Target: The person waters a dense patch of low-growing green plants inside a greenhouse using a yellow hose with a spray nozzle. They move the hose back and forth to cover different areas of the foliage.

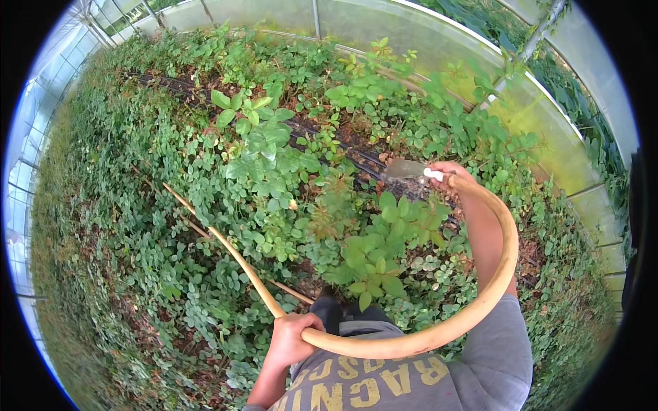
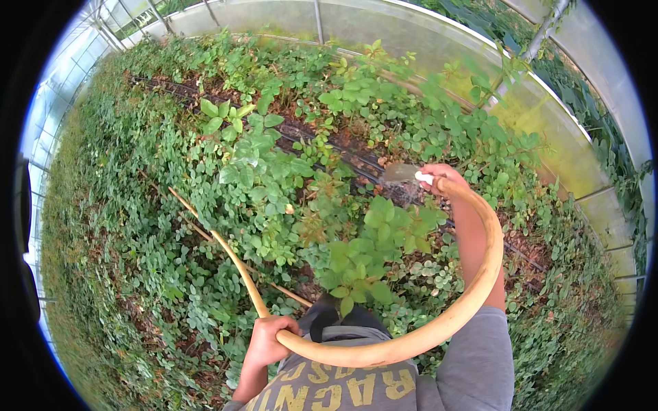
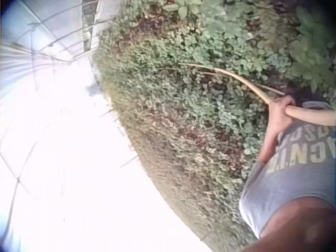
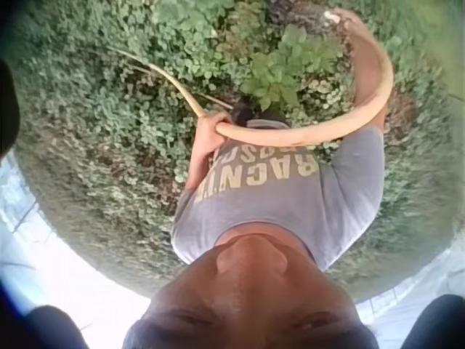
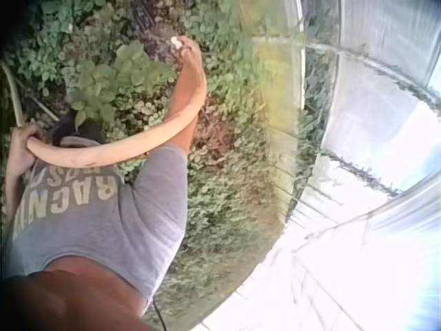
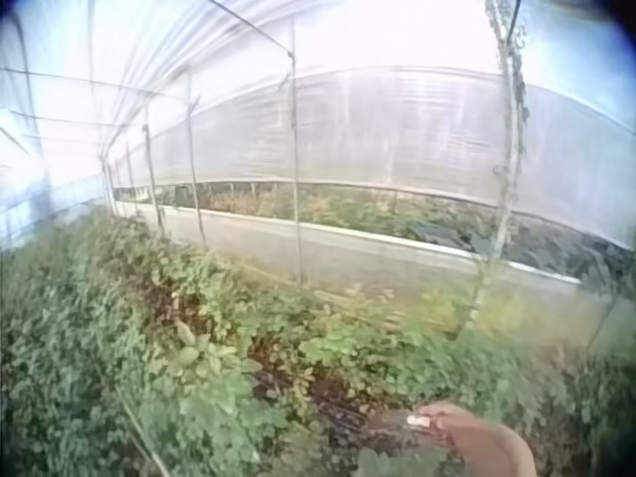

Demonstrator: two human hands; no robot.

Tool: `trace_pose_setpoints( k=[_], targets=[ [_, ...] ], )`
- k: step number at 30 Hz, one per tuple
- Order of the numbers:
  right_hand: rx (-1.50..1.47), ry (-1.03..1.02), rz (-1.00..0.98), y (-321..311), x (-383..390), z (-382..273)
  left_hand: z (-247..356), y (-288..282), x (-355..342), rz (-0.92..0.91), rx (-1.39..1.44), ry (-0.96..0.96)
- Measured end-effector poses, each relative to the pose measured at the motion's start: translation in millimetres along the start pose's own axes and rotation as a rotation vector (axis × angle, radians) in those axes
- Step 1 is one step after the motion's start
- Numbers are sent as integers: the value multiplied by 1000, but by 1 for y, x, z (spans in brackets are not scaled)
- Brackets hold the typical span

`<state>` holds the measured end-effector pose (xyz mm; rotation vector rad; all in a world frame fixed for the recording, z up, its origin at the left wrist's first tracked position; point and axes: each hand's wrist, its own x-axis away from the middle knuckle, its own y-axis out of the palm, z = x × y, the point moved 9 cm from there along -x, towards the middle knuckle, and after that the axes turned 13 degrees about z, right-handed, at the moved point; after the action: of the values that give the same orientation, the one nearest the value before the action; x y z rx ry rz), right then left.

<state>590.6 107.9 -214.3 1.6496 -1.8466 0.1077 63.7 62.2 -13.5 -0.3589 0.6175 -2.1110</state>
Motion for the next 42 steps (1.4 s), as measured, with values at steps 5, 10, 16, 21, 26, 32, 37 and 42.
trace_pose_setpoints(
  k=[5,10,16,21,26,32,37,42],
  targets=[
    [71,165,369,48,-28,-27,-17,-17,-16,30,126,-38],
    [400,-71,132,77,-53,-71,-37,-20,-34,47,147,-50],
    [162,21,238,180,-179,-118,-46,-54,-41,97,163,-50],
    [171,23,50,139,-210,-122,-54,-58,-55,178,224,-59],
    [140,55,122,258,-265,-170,-51,-71,-63,245,182,-5],
    [35,120,170,282,-278,-156,-71,-78,-53,308,196,-70],
    [105,91,110,295,-288,-177,-76,-78,-64,304,235,-48],
    [-40,260,184,180,-221,-95,-91,-76,-66,270,297,-75]
  ],
)
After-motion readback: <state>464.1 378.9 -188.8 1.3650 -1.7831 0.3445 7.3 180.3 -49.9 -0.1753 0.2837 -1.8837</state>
